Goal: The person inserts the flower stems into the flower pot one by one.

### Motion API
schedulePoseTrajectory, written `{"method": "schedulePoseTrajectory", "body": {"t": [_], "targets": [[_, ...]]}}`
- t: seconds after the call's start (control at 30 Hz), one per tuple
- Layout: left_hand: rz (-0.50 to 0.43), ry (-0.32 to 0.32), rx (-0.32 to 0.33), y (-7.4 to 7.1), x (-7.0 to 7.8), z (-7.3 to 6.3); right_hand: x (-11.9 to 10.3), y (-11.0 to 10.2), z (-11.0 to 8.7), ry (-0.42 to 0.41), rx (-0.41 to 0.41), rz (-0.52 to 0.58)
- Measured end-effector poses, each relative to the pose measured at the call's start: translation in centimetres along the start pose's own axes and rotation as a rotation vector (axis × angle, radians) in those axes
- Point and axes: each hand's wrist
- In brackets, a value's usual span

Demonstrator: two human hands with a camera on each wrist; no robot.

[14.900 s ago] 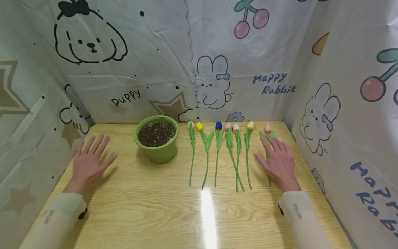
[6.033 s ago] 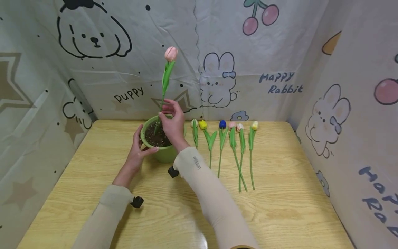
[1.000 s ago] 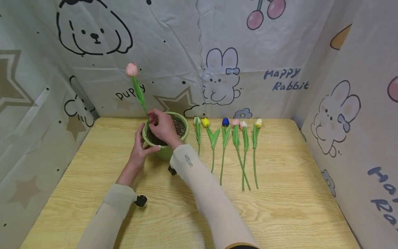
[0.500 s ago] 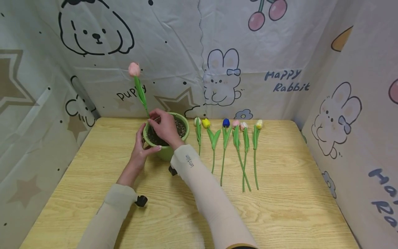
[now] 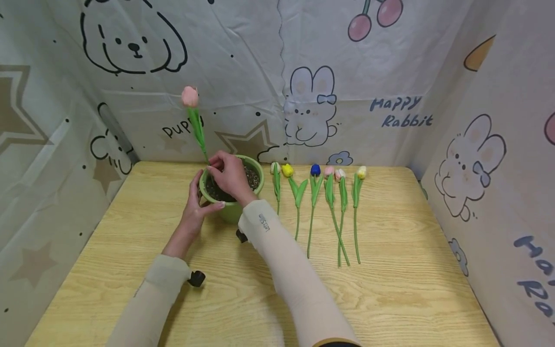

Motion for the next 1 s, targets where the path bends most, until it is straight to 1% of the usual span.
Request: {"method": "schedulePoseTrajectory", "body": {"t": [0.23,0.57,1.0], "targets": [[0.008,0.0,0.0,-0.03,0.0,0.1,0.07,-0.01,0.09,0.021,-0.025,-0.009],[-0.004,0.009,0.001,-0.06,-0.11,0.13,0.09,-0.07,0.0,0.014,-0.035,-0.063],[0.015,0.002,0.008,0.01,-0.12,0.16,0.07,0.0,-0.06,0.026,-0.053,-0.063]]}}
Point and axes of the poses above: each hand's wrist, its own z-axis towards the middle knuckle, its own y-axis out of the palm, x = y × z, and after that the axes turned 1 degree about y, right-handed
